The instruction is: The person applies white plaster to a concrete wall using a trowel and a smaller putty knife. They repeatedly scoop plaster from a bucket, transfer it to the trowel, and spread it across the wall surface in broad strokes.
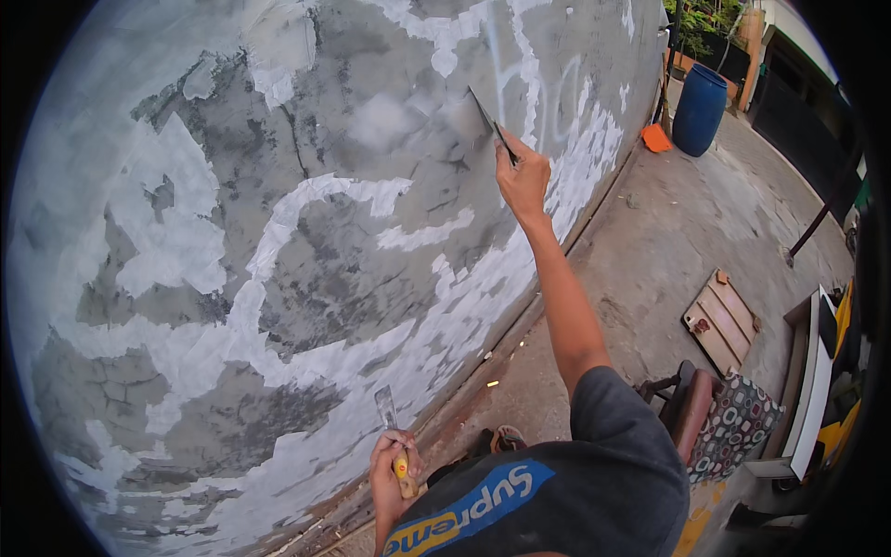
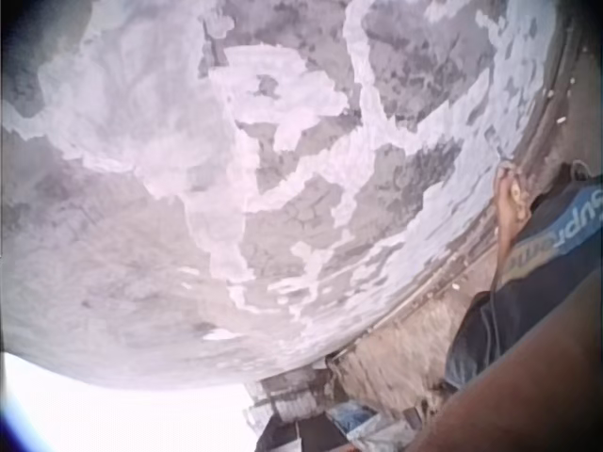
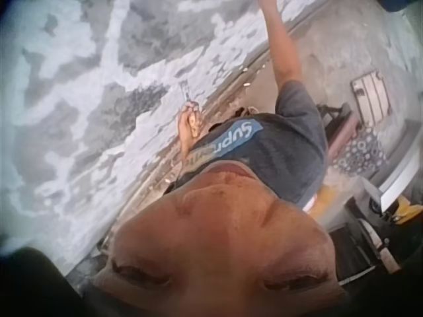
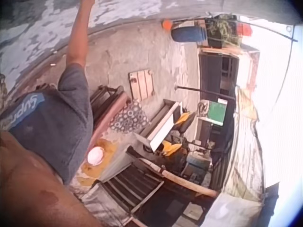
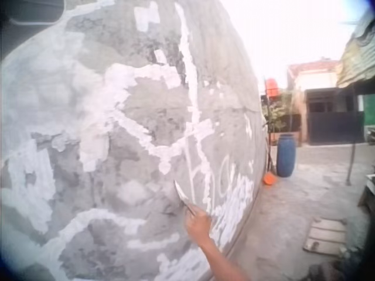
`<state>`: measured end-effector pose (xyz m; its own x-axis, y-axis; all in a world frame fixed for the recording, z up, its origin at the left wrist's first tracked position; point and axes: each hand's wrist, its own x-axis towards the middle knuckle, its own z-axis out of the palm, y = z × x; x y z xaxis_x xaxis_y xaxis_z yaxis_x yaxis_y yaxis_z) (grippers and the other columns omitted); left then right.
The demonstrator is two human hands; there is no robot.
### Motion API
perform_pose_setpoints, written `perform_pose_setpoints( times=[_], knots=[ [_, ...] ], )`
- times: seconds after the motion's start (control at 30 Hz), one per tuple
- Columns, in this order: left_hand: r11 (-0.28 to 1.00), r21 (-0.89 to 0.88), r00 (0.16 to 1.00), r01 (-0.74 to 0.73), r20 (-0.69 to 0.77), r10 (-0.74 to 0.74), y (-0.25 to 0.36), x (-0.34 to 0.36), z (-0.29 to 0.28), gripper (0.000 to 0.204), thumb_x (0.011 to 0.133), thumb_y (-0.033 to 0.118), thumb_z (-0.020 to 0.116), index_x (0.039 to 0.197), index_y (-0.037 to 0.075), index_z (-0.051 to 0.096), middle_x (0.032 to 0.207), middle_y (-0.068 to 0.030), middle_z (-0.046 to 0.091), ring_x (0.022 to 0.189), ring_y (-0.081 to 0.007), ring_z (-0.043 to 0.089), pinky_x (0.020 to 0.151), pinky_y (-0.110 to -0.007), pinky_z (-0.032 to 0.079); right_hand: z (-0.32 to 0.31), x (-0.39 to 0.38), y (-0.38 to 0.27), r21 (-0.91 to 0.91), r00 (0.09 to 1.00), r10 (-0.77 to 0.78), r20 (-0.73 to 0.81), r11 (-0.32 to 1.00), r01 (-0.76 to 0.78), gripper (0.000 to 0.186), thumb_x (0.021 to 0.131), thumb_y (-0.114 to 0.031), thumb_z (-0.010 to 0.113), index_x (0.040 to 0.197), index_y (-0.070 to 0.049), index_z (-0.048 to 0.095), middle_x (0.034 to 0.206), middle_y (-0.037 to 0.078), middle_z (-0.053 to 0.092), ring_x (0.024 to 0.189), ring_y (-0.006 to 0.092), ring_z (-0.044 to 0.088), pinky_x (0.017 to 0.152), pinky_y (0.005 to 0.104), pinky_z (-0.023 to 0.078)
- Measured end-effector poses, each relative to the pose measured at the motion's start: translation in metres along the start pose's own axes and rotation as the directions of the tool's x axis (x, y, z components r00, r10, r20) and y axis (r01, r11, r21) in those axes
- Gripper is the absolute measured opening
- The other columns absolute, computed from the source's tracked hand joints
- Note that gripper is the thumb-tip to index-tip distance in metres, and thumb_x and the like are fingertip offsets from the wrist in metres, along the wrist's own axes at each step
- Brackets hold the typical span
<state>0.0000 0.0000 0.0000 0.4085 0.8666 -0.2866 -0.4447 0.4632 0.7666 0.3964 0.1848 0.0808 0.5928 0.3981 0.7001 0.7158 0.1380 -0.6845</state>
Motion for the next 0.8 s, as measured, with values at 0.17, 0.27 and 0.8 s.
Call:
perform_pose_setpoints(
  times=[0.17,0.27,0.8],
  knots=[
    [1.000,0.000,0.999,0.016,-0.037,-0.016,-0.004,0.001,0.005,0.009,0.090,0.010,0.044,0.091,0.003,0.049,0.090,-0.0105,0.050,0.051,-0.0126,0.043,0.050,-0.027,0.036,0.008,-0.055,-0.007,0.031,0.920,-0.391,-0.033,0.920,0.392,0.034,0.085,-0.001,0.061,0.117,-0.008,0.067,0.096,0.014,0.071,0.067,0.0158,0.067,0.061,0.0270,0.049],
    [1.000,-0.010,1.000,0.017,-0.008,-0.018,-0.008,0.002,0.008,0.009,0.089,0.010,0.044,0.091,0.002,0.049,0.090,-0.0105,0.050,0.051,-0.0127,0.043,0.050,-0.027,0.036,0.000,-0.074,0.001,0.098,0.965,-0.257,-0.058,0.960,0.262,0.036,0.082,0.000,0.060,0.115,-0.010,0.068,0.105,0.013,0.069,0.088,0.0283,0.069,0.072,0.0326,0.053],
    [0.998,-0.031,0.998,0.053,-0.042,-0.055,-0.027,0.007,0.017,0.009,0.090,0.009,0.043,0.093,0.003,0.050,0.090,-0.0099,0.051,0.050,-0.0123,0.043,0.049,-0.027,0.036,0.011,-0.076,0.053,0.057,0.947,-0.272,0.171,0.962,0.266,0.048,0.078,0.005,0.060,0.123,-0.012,0.063,0.119,0.014,0.064,0.106,0.0293,0.064,0.080,0.0318,0.054]
  ],
)
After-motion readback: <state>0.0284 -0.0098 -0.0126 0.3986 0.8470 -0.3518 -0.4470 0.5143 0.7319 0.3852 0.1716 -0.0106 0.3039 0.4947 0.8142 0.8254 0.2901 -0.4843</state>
